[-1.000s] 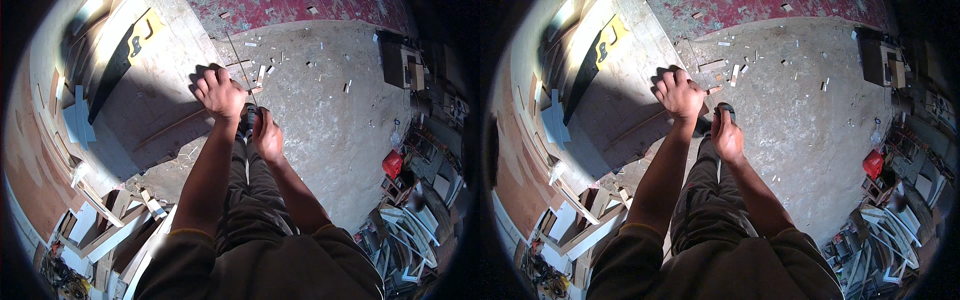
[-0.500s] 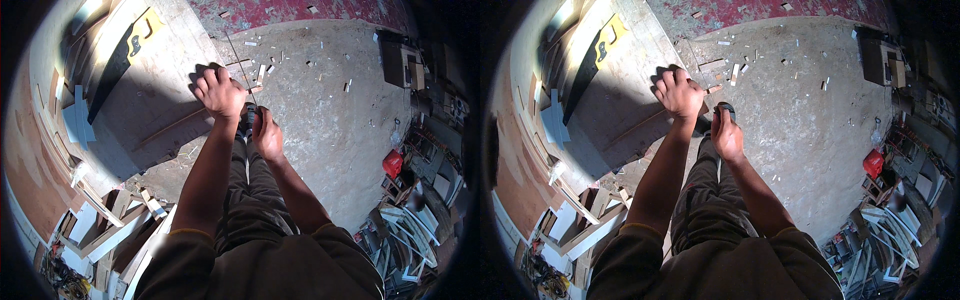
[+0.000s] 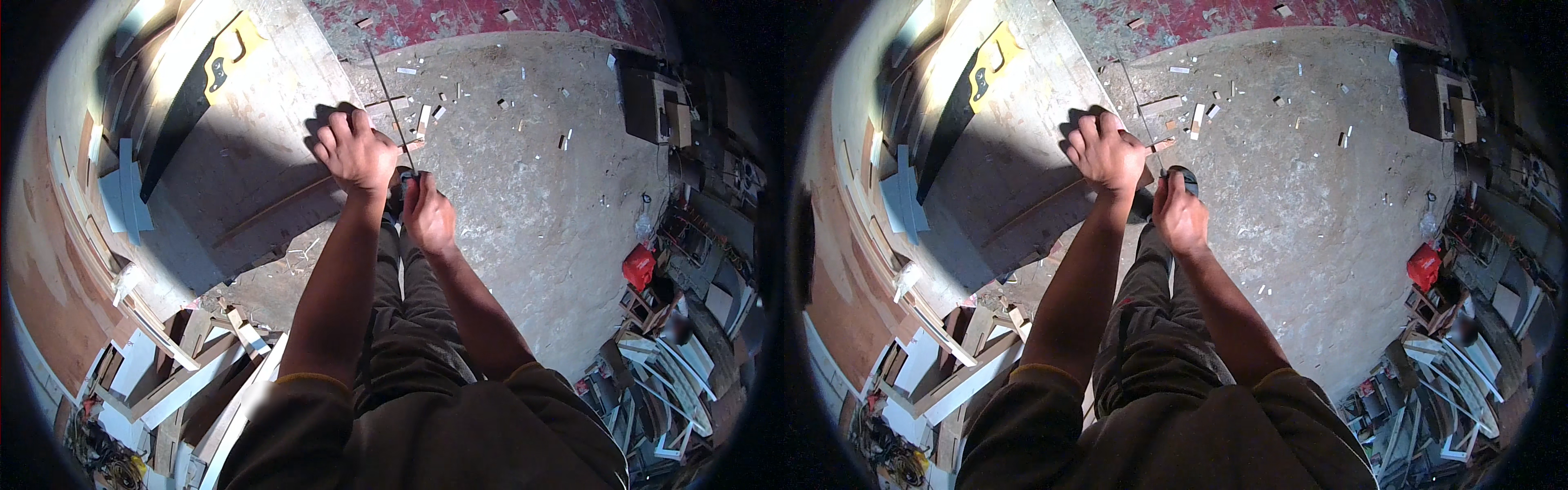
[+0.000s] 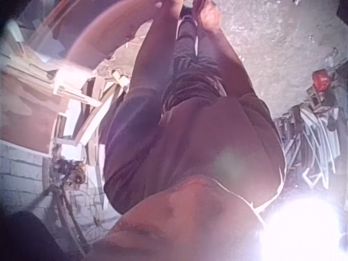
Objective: Sawing a thin piece of wood with a hand saw.
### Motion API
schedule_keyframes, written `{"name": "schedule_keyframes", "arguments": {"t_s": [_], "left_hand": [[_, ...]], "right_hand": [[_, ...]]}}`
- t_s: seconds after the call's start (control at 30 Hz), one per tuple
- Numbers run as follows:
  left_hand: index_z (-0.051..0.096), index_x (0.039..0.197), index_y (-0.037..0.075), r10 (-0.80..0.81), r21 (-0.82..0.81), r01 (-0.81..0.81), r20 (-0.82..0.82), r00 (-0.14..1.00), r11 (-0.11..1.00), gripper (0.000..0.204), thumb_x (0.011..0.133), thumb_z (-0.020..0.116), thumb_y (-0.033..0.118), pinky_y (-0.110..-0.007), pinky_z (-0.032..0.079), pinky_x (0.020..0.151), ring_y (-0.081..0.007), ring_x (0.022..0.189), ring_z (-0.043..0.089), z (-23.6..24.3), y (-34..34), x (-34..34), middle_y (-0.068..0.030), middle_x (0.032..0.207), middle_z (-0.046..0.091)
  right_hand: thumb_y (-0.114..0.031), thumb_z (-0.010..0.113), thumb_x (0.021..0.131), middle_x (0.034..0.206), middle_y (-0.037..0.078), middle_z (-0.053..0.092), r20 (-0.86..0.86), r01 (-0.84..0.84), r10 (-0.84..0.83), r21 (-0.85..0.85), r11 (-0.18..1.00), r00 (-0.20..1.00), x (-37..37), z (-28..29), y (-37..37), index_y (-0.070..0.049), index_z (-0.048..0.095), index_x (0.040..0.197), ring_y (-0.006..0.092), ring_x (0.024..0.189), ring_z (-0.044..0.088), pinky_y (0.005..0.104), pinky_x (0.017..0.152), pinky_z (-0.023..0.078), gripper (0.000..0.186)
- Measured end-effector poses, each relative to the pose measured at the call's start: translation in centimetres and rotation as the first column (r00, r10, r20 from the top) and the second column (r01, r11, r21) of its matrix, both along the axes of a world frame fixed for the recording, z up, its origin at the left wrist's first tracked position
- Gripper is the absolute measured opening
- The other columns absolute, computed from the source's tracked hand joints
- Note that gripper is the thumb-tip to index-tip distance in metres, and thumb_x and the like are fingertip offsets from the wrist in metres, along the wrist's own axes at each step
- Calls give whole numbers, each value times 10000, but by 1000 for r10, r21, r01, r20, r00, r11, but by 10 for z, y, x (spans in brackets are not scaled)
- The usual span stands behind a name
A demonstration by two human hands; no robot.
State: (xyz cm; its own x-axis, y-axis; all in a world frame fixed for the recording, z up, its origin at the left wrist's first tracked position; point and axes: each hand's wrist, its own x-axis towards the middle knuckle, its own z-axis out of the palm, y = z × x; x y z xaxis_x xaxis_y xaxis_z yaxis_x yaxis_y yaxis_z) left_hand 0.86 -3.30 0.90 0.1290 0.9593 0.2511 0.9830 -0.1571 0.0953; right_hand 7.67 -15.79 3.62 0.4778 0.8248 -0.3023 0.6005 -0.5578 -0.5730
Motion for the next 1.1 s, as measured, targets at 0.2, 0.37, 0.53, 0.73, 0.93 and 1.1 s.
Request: {"name": "schedule_keyframes", "arguments": {"t_s": [0.2, 0.37, 0.53, 0.73, 0.93, 1.1], "left_hand": [[652, 874, 174, 19, -81, -20, -21, 1000, 996, 208, 687, 714, 241, -426, 370, 792, -267, 938, 491, 1, -4, 1, -44, 985, 520], [625, 873, 149, -5, -74, 7, 30, 1000, 997, 214, 668, 686, 163, -453, 389, 775, -294, 912, 511, 3, -2, 3, -69, 971, 527], [628, 885, 142, 15, -86, -12, 39, 999, 996, 214, 678, 683, 157, -462, 399, 782, -300, 921, 515, 2, -2, 2, -70, 993, 532], [646, 878, 150, 8, -67, -8, -9, 1000, 998, 235, 663, 717, 213, -439, 385, 782, -281, 928, 498, -2, -2, -1, -54, 995, 519], [635, 881, 128, 34, -101, -30, 36, 999, 994, 232, 666, 705, 179, -459, 397, 796, -293, 931, 502, 3, 2, 2, -66, 998, 522], [635, 884, 132, 43, -103, -41, 16, 999, 994, 222, 679, 706, 176, -457, 404, 815, -291, 949, 507, -1, 0, 2, -67, 1010, 524]], "right_hand": [[-261, 512, 1006, 701, 240, 660, 7, -8, 9, -106, 994, 1000, 0, 1, -6, -78, 514, 1030, 474, 658, 658, 562, 578, 520, 184], [-320, 482, 1019, 715, 251, 665, 25, -44, 47, -135, 990, 999, 4, -1, 18, -80, 509, 1014, 475, 661, 660, 567, 585, 526, 241], [-315, 505, 1006, 657, 264, 639, 28, -25, 29, -156, 987, 999, 3, -3, -23, -79, 493, 1011, 468, 627, 658, 589, 531, 513, 236], [-290, 491, 1008, 692, 245, 668, 45, -100, 110, -194, 976, 993, 6, 2, 19, -84, 494, 1048, 454, 633, 675, 552, 559, 552, 210], [-283, 496, 1009, 659, 237, 657, 56, -98, 106, -121, 988, 993, 7, -10, -12, -91, 494, 1033, 456, 602, 661, 560, 537, 541, 194], [-280, 497, 1011, 626, 231, 645, 90, -116, 119, -43, 992, 989, 11, -13, 10, -95, 487, 1038, 460, 569, 647, 563, 501, 528, 188]]}}
